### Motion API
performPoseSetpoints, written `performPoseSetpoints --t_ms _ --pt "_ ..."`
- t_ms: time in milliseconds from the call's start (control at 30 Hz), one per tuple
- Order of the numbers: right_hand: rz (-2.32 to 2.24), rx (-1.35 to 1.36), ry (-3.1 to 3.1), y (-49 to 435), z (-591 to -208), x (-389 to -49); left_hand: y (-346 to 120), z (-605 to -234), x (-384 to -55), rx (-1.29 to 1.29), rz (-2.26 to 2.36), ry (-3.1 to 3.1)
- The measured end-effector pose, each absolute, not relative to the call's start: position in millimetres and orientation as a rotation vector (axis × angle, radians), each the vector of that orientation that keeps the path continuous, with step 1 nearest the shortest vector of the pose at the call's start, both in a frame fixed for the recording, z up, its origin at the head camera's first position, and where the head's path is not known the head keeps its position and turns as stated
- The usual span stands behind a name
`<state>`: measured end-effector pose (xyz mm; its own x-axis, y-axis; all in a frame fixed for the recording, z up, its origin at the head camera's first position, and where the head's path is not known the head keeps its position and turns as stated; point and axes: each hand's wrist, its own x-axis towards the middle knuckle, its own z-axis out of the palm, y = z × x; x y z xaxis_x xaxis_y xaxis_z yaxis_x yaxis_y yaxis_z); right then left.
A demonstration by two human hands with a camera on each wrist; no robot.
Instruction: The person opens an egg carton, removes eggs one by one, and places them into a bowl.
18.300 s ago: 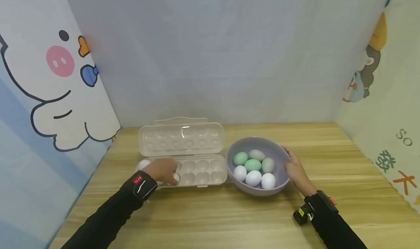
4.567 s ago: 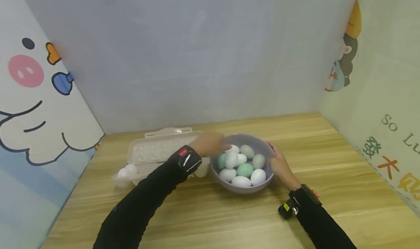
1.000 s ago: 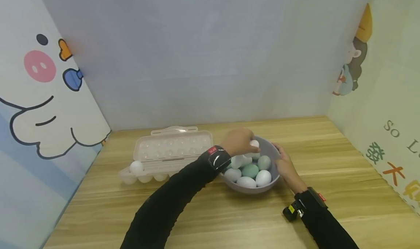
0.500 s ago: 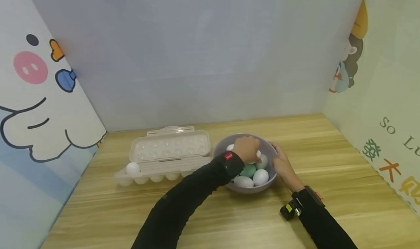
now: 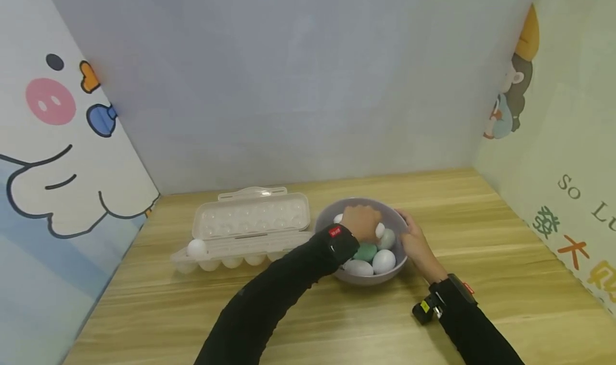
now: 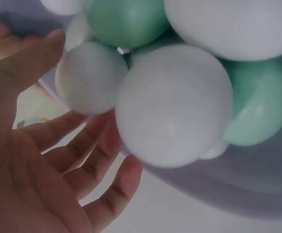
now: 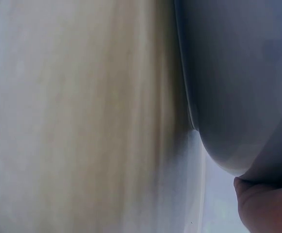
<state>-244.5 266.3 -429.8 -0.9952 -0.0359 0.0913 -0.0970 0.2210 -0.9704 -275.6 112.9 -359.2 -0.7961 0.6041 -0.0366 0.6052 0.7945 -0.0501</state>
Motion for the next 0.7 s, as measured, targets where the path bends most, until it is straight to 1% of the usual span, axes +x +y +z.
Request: performPoseSetpoints --t_ms 133,267,433,600,700 --pt "1.934 0.104 -2.432 265 -430 -242 87 -341 -271 0.989 0.046 2.927" --pt "1.936 0.107 -2.415 266 -434 -243 40 -322 -269 0.92 0.197 2.918" --pt "1.924 0.156 -2.396 272 -445 -251 -46 -314 -271 0.731 0.242 2.997" --pt "1.912 0.145 -2.404 277 -458 -261 -138 -317 -265 0.481 0.201 3.016" --pt "1.924 0.165 -2.405 273 -452 -256 -183 -324 -258 0.349 0.234 3.004"
